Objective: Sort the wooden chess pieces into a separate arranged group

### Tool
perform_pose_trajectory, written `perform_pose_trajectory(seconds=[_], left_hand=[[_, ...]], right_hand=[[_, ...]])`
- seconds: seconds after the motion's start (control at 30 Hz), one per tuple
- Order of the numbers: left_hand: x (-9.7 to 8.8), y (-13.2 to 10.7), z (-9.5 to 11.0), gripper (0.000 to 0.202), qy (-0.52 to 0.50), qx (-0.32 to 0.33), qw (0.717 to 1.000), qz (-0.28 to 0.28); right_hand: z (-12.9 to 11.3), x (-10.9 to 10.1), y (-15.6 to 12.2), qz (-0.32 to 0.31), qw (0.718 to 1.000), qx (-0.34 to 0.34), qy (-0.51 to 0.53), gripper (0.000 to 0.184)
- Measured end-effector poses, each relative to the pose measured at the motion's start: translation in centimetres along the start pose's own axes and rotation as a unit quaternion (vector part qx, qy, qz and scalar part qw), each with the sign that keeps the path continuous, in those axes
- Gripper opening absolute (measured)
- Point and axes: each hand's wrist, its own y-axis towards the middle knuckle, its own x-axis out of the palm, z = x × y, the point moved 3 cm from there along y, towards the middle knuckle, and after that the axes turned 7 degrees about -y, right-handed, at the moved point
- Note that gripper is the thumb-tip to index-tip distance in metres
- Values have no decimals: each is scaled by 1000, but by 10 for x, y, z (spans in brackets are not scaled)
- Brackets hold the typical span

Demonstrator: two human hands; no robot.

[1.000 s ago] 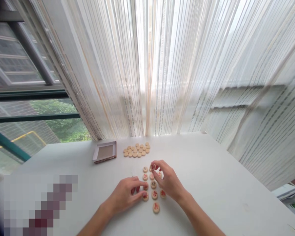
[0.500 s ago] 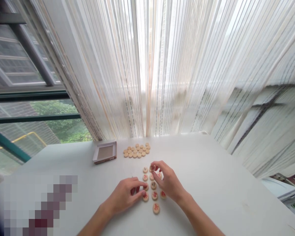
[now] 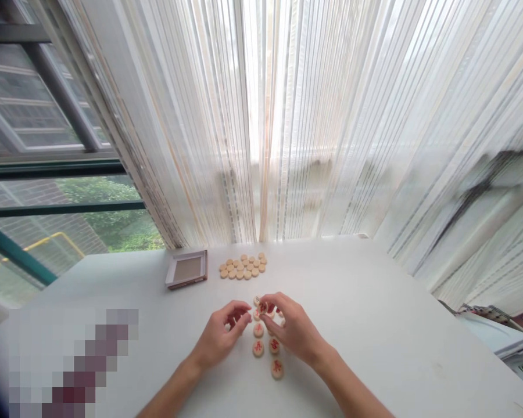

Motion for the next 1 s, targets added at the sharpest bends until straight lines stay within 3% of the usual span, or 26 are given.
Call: perform_pose_trajectory(seconds=[0.1,0.33,0.57,1.0], left_hand=[[3,1,-1,25,-91,-19,996,12],[10,2,-2,25,-201,-33,979,-26],[9,1,-2,30,-213,-73,974,-20],[11,1,-7,29,-236,-69,969,-26]], right_hand=[[-7,6,-3,-18,1000,-25,4,22],[-14,12,-5,-39,997,-48,44,29],[-15,11,-3,-12,998,-12,64,17],[-15,6,-1,-33,995,-19,90,25]])
